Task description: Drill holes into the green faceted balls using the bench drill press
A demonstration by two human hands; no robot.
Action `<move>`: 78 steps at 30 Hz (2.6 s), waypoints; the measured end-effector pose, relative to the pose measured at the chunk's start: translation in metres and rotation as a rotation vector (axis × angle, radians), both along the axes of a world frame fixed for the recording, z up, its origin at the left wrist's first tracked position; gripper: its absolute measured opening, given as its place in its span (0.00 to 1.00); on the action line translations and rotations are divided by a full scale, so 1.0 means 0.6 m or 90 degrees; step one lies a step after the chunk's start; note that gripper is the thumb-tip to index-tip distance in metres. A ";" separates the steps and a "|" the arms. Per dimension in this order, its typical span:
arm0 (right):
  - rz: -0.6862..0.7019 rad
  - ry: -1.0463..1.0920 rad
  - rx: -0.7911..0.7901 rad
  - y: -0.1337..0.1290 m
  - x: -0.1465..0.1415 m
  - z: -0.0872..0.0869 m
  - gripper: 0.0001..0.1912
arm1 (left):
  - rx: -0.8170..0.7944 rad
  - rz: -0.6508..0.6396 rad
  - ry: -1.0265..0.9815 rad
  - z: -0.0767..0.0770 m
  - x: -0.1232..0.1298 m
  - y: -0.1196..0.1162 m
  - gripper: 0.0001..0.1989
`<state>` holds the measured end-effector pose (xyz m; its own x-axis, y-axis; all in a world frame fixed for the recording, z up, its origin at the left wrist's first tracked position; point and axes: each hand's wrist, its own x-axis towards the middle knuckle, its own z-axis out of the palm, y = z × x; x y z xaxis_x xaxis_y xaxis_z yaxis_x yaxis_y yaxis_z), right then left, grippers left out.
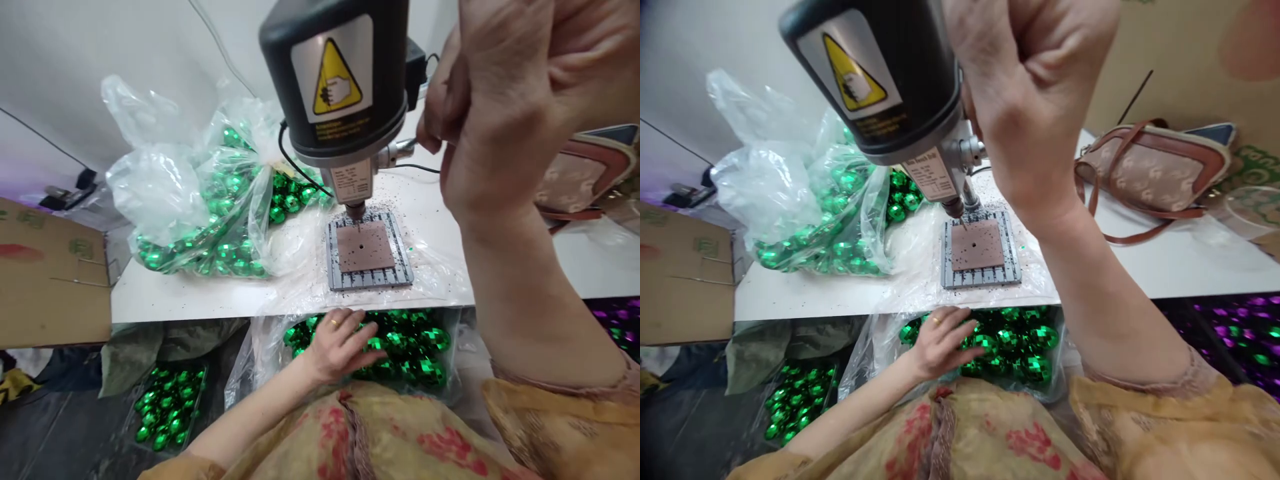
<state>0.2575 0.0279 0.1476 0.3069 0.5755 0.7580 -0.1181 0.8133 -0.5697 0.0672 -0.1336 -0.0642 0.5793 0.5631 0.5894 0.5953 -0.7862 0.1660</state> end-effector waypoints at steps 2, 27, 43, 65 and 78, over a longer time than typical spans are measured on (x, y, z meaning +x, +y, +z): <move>0.002 -0.018 0.005 -0.006 0.004 -0.005 0.26 | 0.049 0.099 -0.092 0.031 -0.042 0.055 0.14; -0.044 0.016 0.100 -0.004 -0.005 -0.011 0.25 | -0.370 0.466 -0.266 0.095 -0.143 0.394 0.18; -0.023 0.027 0.144 -0.001 -0.007 -0.009 0.26 | -0.542 0.160 -0.665 0.036 0.003 0.220 0.30; -0.096 -0.026 0.083 -0.005 -0.008 -0.007 0.34 | -0.481 0.114 -0.543 0.007 0.024 0.234 0.30; -0.057 -0.012 0.099 -0.007 -0.006 -0.007 0.32 | -0.461 0.122 -0.480 0.008 0.052 0.225 0.29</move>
